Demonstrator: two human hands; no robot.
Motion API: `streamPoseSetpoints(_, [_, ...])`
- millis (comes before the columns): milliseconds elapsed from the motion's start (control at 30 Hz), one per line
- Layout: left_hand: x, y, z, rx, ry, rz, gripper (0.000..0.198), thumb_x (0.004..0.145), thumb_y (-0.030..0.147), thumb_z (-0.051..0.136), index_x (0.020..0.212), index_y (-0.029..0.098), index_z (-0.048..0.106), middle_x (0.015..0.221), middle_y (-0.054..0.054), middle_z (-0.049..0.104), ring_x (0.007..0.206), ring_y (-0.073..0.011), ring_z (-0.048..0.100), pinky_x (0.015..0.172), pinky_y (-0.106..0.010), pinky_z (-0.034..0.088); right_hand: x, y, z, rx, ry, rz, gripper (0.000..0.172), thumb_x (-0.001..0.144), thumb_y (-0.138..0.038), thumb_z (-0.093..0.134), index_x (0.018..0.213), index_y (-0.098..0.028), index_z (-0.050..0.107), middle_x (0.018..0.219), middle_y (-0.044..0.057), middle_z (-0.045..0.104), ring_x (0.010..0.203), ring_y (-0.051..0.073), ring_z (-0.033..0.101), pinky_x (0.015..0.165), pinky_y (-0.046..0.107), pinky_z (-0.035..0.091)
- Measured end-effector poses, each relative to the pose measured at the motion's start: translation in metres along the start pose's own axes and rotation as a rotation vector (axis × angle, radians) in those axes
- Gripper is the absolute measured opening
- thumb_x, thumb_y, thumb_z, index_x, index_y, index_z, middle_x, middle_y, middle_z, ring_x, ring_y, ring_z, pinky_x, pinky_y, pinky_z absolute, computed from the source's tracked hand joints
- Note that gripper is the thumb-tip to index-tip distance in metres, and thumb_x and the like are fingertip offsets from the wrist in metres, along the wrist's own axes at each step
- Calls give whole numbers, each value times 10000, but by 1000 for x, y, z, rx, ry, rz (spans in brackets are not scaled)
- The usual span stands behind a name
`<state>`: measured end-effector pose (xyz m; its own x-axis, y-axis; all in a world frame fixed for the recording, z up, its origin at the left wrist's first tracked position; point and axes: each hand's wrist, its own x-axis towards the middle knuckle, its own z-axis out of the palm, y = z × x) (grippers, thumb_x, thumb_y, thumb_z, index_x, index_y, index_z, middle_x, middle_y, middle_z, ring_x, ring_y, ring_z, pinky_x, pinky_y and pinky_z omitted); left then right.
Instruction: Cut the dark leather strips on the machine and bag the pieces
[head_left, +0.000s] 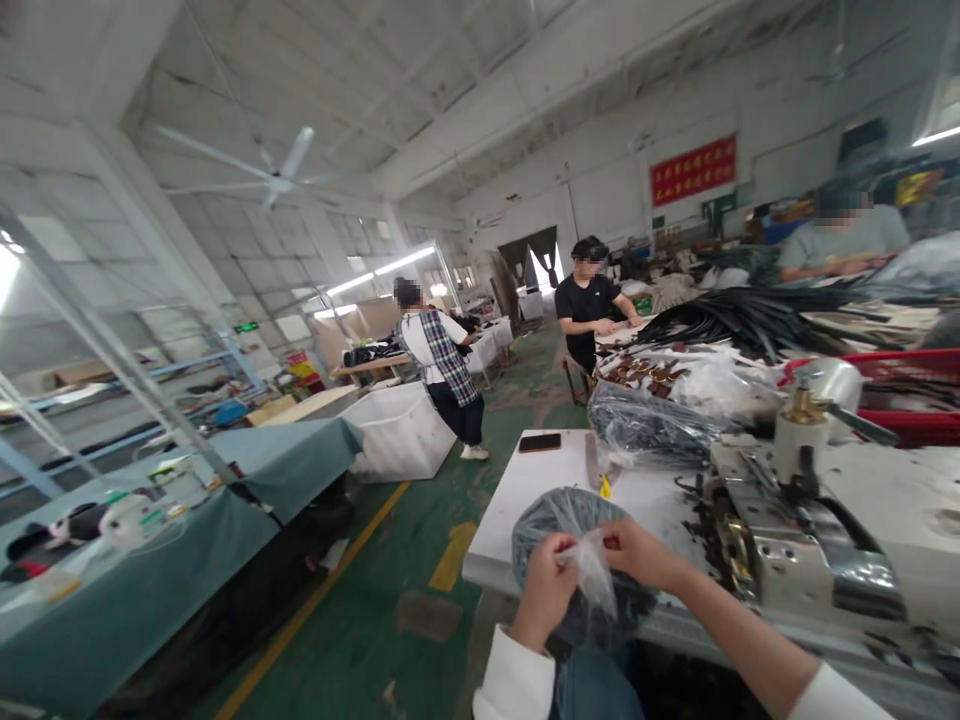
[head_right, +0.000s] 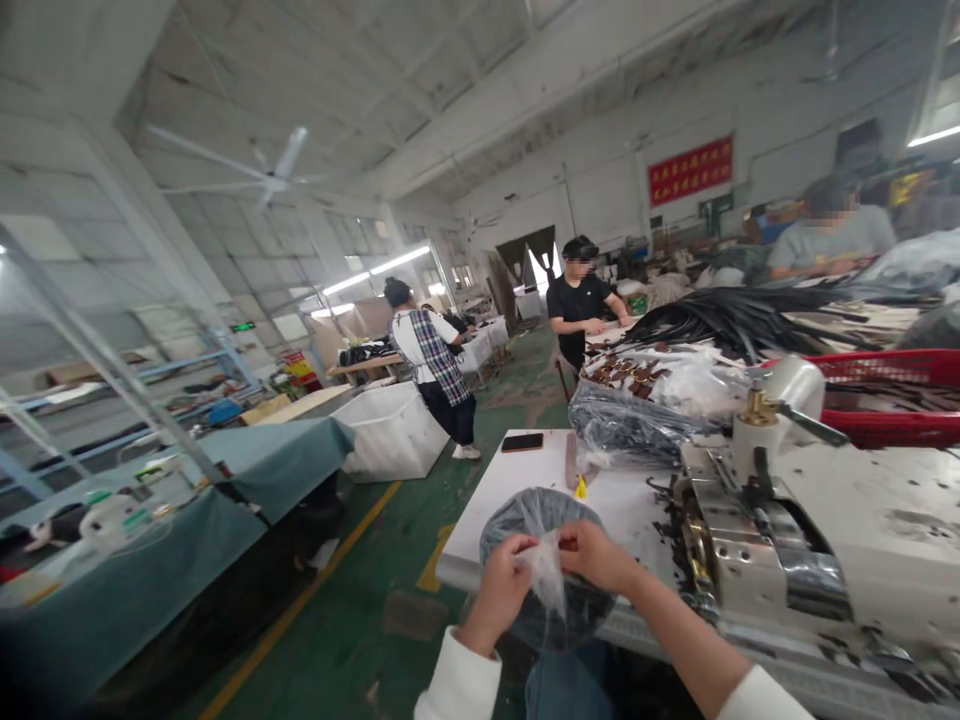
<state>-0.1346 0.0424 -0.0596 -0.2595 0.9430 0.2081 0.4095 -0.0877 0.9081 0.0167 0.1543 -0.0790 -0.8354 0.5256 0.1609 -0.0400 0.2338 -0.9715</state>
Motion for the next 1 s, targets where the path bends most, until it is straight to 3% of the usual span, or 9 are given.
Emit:
streamPoseSetpoints(100, [0,-5,-4,-293,-104,-107,306,681,291,734,944,149,669,886,-74,704,833,-222,637,784,-333,486,2,6,11,35,111,61,205,739,-329,612,680,-139,662,545,-20,544,499,99,427,492,219,284])
streamPoseSetpoints(200, [0,-9,-1,-492,-155,-139,326,646,346,779,889,143,701,848,-80,714,820,-238,647,814,-364,491,4,0,21,104,186,94,256,706,-388,637,615,-149,645,525,-18,536,484,98,406,487,229,272])
streamPoseSetpoints(400, [4,-14,23,-643,54,-180,293,598,323,811,815,150,714,791,-61,709,763,-207,640,737,-315,501,3,-12,28,290,210,134,245,608,-382,711,607,-142,661,571,4,597,504,106,445,515,238,315])
streamPoseSetpoints(600, [4,-21,28,-831,61,-230,222,620,301,792,737,130,712,715,-59,681,656,-146,598,646,-257,479,5,6,36,309,376,159,234,597,-359,707,624,-154,598,532,-22,548,478,90,411,490,222,285])
streamPoseSetpoints(667, [4,-21,27,-840,50,-251,221,590,292,799,706,133,697,686,-58,664,623,-139,579,618,-255,469,6,7,37,307,353,177,231,603,-348,714,632,-153,593,531,-29,537,475,83,401,484,215,278])
streamPoseSetpoints(833, [13,-22,30,-710,109,-308,201,558,277,740,644,155,605,577,4,564,512,-106,488,521,-233,387,2,3,33,479,137,107,255,670,-368,695,604,-144,592,532,-23,517,513,87,432,520,212,317])
streamPoseSetpoints(1000, [24,-9,33,-383,222,-205,144,560,187,669,607,180,534,555,42,490,544,-117,433,534,-241,330,-1,2,33,627,248,130,292,624,-390,738,579,-144,587,544,-14,519,538,92,451,533,207,340])
